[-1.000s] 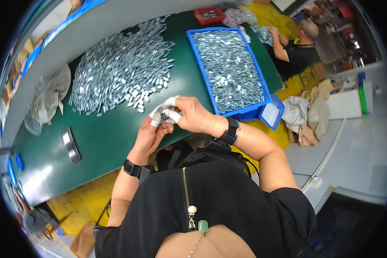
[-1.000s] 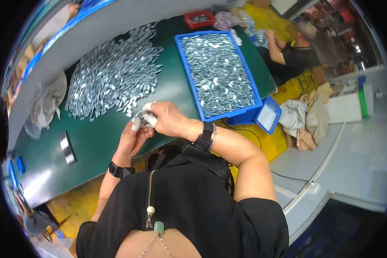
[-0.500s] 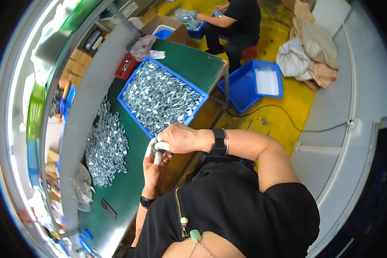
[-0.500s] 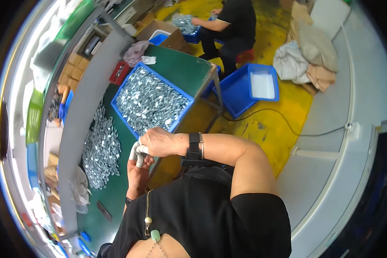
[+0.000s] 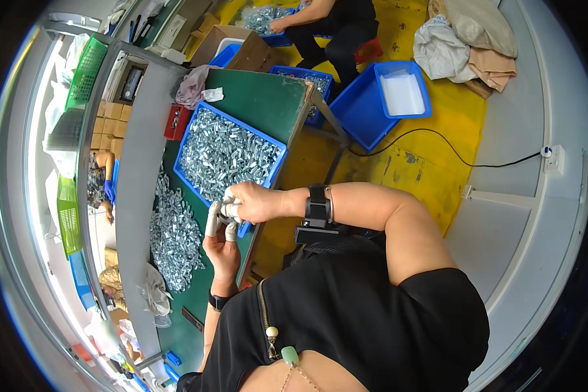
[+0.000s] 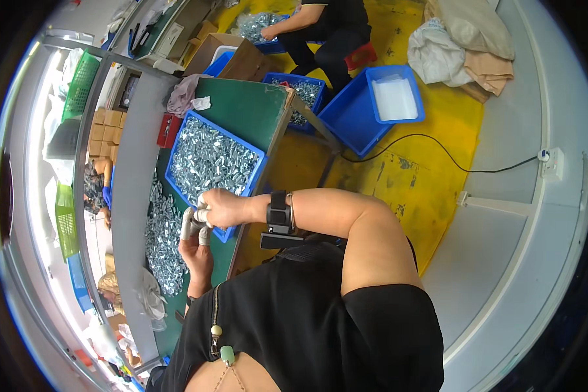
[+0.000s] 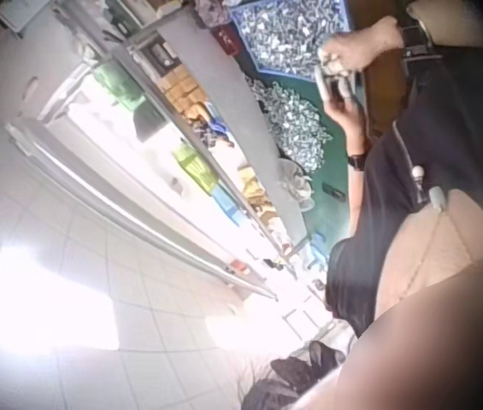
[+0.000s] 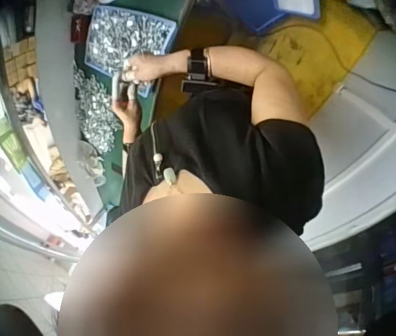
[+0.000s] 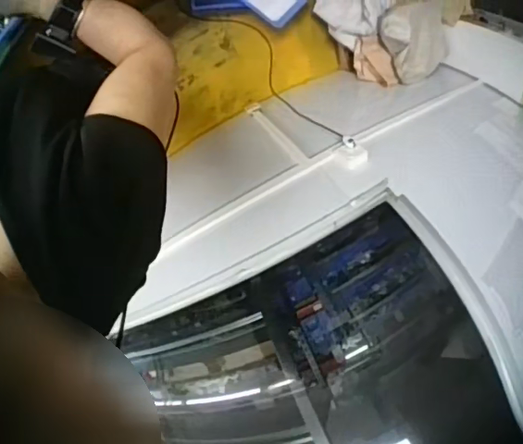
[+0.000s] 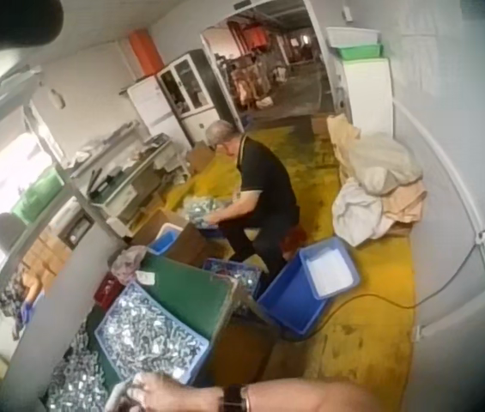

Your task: The recorder is sorting small metal components on a workbench and organizing them into blue plastic trays.

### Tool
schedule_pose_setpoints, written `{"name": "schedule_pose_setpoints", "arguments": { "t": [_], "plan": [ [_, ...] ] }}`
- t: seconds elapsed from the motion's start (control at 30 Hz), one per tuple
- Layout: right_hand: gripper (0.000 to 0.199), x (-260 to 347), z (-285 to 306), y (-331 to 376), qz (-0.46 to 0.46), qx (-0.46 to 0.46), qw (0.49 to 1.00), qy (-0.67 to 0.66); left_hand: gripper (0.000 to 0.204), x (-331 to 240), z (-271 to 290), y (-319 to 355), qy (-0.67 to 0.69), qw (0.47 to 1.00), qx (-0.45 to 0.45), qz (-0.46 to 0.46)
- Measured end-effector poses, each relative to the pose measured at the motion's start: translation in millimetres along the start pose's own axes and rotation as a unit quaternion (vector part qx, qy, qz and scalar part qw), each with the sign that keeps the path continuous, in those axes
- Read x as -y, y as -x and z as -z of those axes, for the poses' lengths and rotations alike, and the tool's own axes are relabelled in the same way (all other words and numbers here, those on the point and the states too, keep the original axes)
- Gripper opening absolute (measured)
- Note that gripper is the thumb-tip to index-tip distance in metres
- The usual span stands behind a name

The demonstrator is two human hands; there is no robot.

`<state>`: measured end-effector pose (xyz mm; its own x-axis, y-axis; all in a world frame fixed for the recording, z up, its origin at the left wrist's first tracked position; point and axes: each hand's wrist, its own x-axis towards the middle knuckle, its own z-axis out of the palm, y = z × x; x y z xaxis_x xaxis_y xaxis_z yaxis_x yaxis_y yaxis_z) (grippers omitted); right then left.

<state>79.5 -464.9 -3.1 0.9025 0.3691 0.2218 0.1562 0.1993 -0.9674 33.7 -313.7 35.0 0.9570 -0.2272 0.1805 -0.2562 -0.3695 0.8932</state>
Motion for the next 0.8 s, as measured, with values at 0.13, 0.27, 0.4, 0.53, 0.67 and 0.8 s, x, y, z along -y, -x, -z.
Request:
{"name": "schedule_pose_setpoints", "arguments": {
  "t": [0.13,0.27,0.4,0.53,0.67,0.8],
  "plan": [
    [0.018,8,-11,-9,-0.178,0.060,0.963,-0.192,0.042,-1,10,1,0.006,1.000,-0.003,0.029],
    [0.014,5,-27,-10,0.021,0.024,0.998,-0.046,0.035,16,35,5,0.290,0.933,0.035,0.210],
    [0.010,-20,-24,-32,-0.012,-0.021,0.969,0.244,0.033,87,83,27,0.253,0.911,-0.149,0.288],
    [0.021,-63,-22,-62,0.064,-0.070,0.949,0.302,0.036,173,133,83,-0.126,0.940,-0.196,0.251],
    [0.036,-59,-7,-64,-0.357,0.129,0.886,0.266,0.038,215,164,120,-0.255,0.917,-0.226,0.205],
    [0.042,-71,-9,-31,-0.556,0.042,0.825,0.091,0.040,235,188,121,-0.350,0.890,-0.172,0.236]
  ]
}}
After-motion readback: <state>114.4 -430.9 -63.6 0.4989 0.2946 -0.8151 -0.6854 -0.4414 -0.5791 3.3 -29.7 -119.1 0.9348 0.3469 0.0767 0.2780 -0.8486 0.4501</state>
